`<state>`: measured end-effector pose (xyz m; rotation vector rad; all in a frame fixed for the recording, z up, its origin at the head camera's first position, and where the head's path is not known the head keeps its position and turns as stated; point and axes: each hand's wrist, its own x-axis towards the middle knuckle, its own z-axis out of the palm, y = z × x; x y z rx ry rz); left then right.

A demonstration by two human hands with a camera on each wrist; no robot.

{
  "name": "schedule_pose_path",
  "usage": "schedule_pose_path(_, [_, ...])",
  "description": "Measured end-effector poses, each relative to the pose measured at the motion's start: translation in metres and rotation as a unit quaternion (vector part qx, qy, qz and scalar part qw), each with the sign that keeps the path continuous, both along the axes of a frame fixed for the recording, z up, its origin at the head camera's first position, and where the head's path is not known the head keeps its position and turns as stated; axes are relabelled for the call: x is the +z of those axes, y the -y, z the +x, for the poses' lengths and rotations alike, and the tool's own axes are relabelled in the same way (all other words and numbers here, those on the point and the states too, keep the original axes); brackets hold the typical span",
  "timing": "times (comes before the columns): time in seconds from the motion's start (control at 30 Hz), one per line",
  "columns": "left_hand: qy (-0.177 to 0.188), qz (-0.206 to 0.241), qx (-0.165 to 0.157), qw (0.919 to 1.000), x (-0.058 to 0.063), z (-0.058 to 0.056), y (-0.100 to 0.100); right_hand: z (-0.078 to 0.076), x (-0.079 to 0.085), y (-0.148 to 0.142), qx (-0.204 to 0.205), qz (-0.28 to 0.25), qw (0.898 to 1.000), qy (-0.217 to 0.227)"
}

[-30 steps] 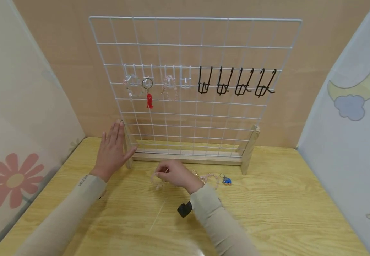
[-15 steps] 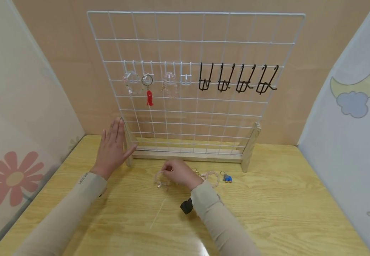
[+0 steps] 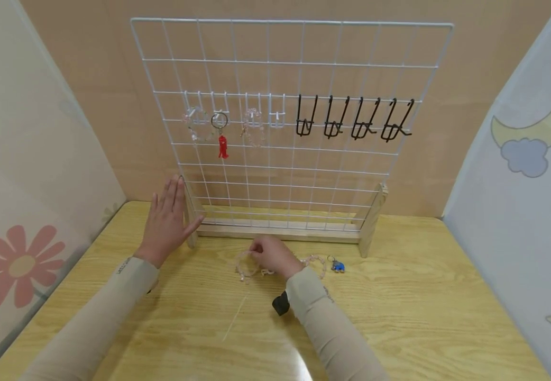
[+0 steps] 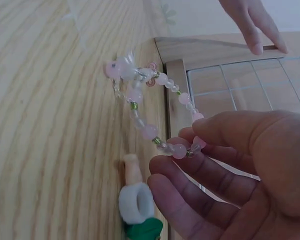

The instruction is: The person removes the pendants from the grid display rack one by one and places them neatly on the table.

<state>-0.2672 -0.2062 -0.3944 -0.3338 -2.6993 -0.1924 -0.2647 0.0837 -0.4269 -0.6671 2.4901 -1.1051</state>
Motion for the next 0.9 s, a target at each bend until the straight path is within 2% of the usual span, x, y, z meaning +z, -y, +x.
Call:
schedule_pose_path(0.2, [0.003, 0.001, -0.002, 1.0000, 0.001, 0.001, 0.000, -0.001, 0.000, -0.004, -0.022, -0.007, 1.000, 0.012])
schedule_pose_path(0.6, [0.004, -0.014, 0.005, 0.9999, 0.002, 0.002, -0.001, -0.006, 0.004, -0.013, -0.062, -0.019, 0.997, -0.034])
schedule_pose_path(0.77, [0.002, -0.009, 0.002, 1.0000, 0.003, 0.003, -0.001, -0.005, 0.019, -0.012, -0.091, -0.040, 0.992, -0.073])
schedule_pose_path(0.9, [0.000, -0.008, 0.002, 1.0000, 0.004, 0.004, -0.002, -0.005, 0.033, -0.014, -0.117, -0.087, 0.986, -0.078])
